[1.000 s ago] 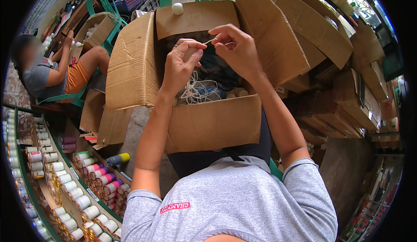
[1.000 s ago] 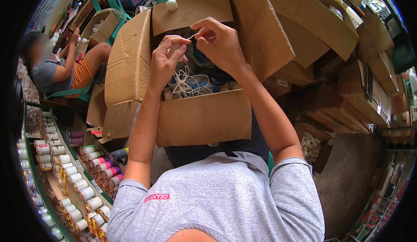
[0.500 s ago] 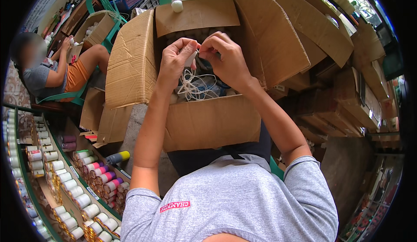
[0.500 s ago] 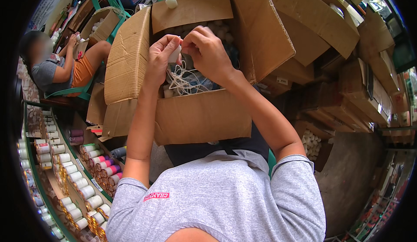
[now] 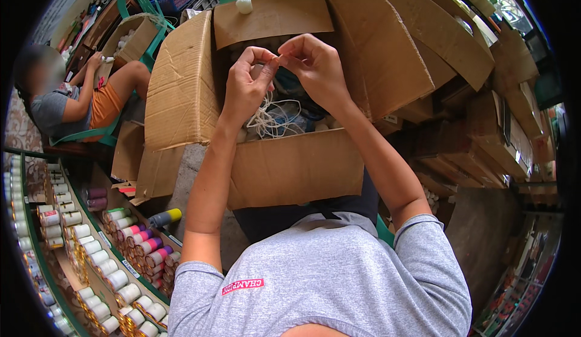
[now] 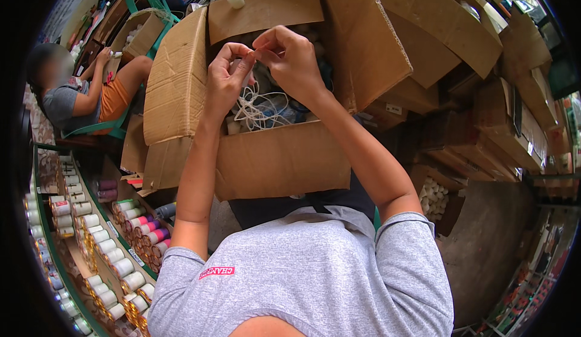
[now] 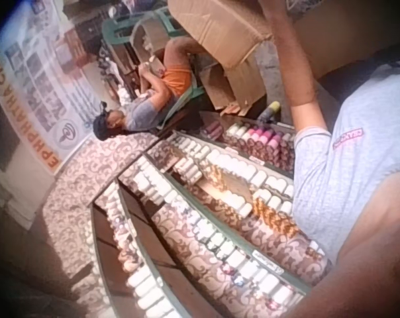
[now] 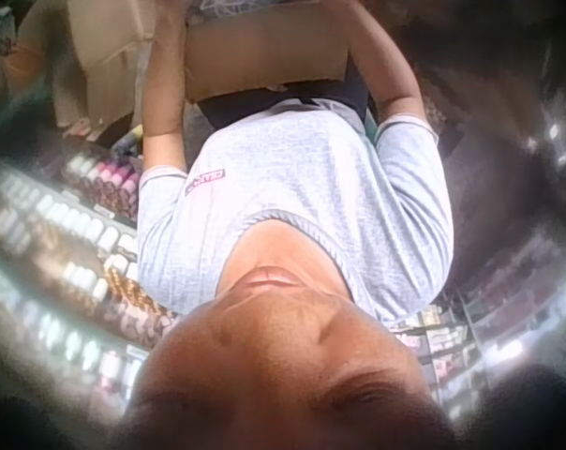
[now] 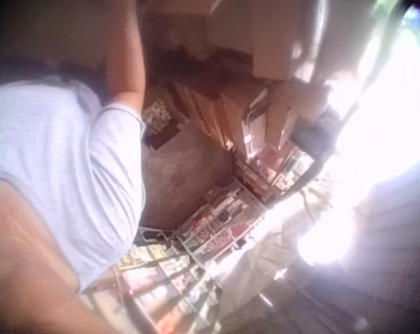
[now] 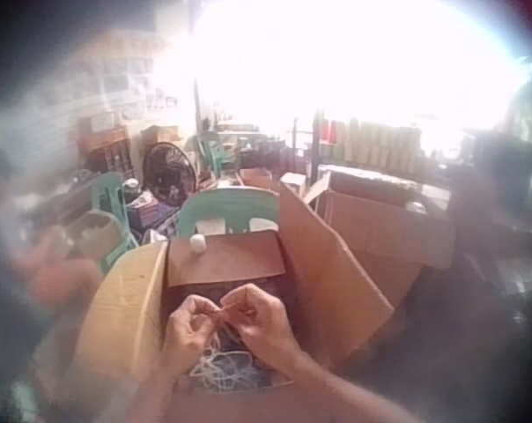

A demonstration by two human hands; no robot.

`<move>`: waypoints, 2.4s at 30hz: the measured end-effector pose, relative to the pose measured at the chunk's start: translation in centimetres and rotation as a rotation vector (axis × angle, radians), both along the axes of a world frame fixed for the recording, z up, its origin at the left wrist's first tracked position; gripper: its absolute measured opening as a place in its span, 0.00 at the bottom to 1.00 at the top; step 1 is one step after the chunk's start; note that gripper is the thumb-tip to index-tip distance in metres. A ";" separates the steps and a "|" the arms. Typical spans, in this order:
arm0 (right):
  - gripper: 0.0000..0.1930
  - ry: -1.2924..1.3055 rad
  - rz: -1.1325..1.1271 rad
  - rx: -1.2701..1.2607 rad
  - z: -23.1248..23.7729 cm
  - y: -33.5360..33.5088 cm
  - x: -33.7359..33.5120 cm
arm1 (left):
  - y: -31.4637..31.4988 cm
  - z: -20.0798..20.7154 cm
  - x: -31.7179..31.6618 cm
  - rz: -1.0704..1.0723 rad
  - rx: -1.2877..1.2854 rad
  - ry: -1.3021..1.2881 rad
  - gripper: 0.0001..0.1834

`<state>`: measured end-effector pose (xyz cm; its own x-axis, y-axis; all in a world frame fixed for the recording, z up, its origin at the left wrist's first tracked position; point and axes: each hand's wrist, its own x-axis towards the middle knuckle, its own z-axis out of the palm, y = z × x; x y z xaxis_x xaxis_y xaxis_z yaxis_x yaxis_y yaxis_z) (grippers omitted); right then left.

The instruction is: The person repeatedly picks small white cylindrical objects from a cardboard box, inserts a wick into each, trims the wick with scissors, and wipes the object with a cloth. The person handles the objects one at a time and places them back into the box.

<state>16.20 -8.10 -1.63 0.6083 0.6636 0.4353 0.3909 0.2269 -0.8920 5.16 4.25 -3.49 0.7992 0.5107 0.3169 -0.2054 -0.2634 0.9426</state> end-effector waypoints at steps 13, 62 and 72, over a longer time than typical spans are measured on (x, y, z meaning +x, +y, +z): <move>0.05 0.310 0.156 0.065 -1.1 0.8 -0.3 | -1.0 0.7 -0.3 0.250 0.204 -0.151 0.06; 0.10 -0.395 0.079 -0.592 -1.5 0.7 3.4 | 2.0 -0.2 -0.5 -0.053 -1.010 -0.257 0.19; 0.14 -0.164 0.090 -0.345 -0.9 1.8 -0.8 | 2.0 -0.7 -0.2 -0.264 -0.719 -0.291 0.31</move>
